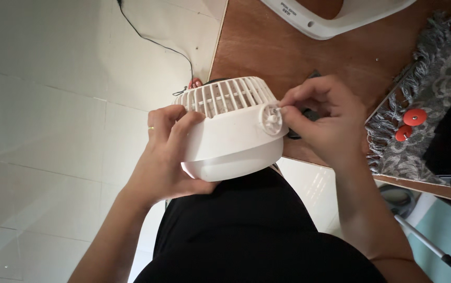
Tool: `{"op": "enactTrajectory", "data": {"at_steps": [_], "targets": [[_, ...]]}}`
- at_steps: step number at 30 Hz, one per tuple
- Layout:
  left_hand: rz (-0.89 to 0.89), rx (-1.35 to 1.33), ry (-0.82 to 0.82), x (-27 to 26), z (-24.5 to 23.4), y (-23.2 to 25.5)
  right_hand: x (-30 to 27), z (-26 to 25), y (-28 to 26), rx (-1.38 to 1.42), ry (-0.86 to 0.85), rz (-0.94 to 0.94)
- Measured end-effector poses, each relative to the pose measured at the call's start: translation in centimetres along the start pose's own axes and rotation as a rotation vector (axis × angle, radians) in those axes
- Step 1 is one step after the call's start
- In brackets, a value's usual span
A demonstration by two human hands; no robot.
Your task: The person assembles a small white fan by attaching the front grille to the fan body and securing it with a red cap. They use a screwdriver to tighten the cap and ensure the assembly is complete.
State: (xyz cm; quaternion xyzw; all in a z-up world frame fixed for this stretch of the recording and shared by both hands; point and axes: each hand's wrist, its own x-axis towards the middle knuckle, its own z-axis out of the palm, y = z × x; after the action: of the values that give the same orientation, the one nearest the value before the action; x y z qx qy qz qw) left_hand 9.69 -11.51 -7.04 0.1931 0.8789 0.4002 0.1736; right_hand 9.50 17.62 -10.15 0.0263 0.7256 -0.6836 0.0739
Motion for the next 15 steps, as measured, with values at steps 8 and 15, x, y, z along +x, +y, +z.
{"op": "enactTrajectory", "data": {"at_steps": [8, 15], "targets": [[-0.002, 0.015, -0.016, 0.15, -0.01, 0.2, 0.16, -0.73, -0.6, -0.279, -0.078, -0.121], [0.004, 0.015, -0.033, 0.14, 0.17, -0.04, 0.38, -0.51, -0.99, -0.406, -0.105, -0.171]]}}
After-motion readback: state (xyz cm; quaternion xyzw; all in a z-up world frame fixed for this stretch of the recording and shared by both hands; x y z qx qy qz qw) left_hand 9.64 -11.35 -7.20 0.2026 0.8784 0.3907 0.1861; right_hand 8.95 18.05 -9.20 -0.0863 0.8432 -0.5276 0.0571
